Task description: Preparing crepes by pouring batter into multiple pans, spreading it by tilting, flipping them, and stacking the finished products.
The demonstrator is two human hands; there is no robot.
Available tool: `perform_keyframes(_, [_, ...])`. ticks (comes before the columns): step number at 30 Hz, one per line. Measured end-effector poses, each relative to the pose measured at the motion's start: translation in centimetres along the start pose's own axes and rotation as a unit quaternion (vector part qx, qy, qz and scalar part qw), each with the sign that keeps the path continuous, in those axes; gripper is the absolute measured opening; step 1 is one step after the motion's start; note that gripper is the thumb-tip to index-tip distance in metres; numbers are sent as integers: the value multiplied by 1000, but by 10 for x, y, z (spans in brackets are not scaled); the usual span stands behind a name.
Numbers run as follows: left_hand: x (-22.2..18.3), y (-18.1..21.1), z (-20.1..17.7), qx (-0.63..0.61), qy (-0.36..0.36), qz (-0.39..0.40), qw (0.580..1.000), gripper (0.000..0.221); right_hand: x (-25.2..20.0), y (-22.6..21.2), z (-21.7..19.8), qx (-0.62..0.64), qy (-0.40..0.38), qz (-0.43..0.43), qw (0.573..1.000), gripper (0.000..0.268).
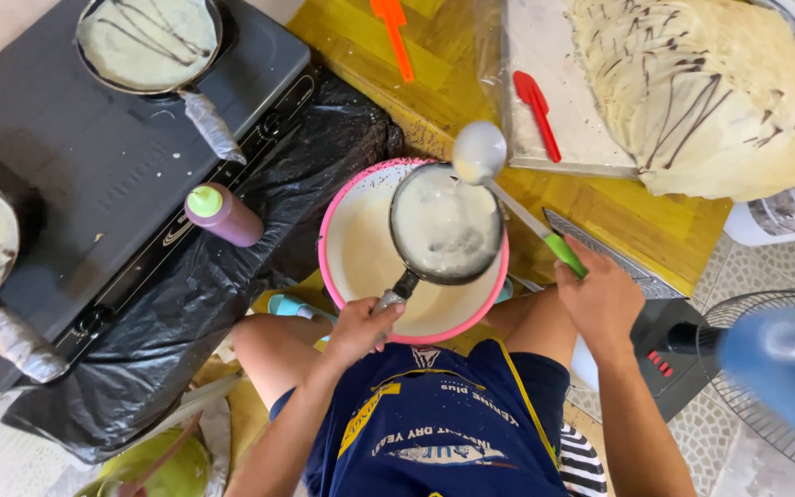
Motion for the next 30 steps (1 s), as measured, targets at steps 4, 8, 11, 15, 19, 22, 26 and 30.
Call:
perform_keyframes(4, [1,12,-50,379,102,77,917,45,6,39,66,-71,-89,33,993,47])
perform_keyframes(8, [-39,46,-52,580,239,320,710,35,-17,33,143,-159,-119,-53,979,42])
perform_keyframes(11, [-64,56,-51,613,273,372,642,36,-47,-17,124,-163,-107,-114,974,34])
perform_keyframes(15, [-68,46,-53,470,261,356,765,36,-71,-77,59,-101,-178,-78,976,31])
perform_keyframes(19, [-41,-14,-75,428,274,233,829,38,-62,-43,63,-98,94,-181,974,14])
perform_keyframes(22, [-20,-47,-83,385,238,45,890,44,-54,-29,54,-94,-19,-30,995,43])
perform_keyframes(26, [-17,-37,-52,245,129,-70,958,42,-47,-50,27,-53,101,-69,991,49])
perform_keyframes(30, [-22,-32,-17,-85,101,-39,991,32,-49,-62,27,-51,198,-125,971,47])
Point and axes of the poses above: each hand's wrist, its own x-axis towards the middle knuckle, its own z-axis out of the palm, y = z × x, the point moved 7 cm from there along x, towards the middle knuckle, and after that the axes turned 4 degrees about z, right-handed, at the moved point
